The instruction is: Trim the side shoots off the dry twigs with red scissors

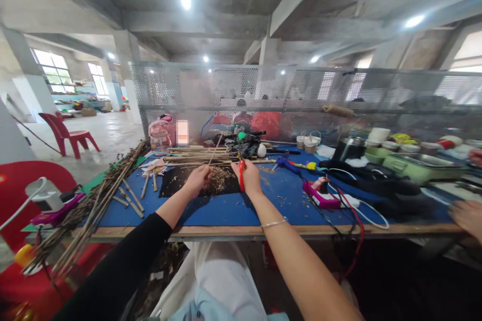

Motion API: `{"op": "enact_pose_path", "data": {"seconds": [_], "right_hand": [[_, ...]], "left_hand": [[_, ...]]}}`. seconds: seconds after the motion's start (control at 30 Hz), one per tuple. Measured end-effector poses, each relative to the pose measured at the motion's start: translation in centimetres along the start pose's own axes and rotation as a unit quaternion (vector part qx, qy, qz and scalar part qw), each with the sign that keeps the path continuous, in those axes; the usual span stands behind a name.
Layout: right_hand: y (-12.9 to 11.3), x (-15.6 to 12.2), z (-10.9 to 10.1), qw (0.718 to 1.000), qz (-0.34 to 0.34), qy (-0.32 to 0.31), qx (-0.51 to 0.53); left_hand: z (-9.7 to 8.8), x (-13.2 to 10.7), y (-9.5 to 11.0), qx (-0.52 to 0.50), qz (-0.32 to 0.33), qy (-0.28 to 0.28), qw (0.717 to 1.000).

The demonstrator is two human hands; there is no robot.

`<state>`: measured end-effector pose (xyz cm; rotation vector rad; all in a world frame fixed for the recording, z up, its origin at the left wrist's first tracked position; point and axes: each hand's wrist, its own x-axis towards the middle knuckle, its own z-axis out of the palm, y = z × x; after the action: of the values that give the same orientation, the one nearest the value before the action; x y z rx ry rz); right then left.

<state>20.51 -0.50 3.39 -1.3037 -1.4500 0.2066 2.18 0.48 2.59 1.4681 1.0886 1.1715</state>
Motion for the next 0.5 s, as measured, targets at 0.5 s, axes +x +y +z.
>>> {"op": "enact_pose_path", "data": {"seconds": [0.5], "right_hand": [[-4.6, -1.2, 4.8, 0.903, 0.166, -0.225, 0.326]], "left_hand": [[-1.6, -0.2, 1.3, -0.204, -0.086, -0.022, 0.975]]}}
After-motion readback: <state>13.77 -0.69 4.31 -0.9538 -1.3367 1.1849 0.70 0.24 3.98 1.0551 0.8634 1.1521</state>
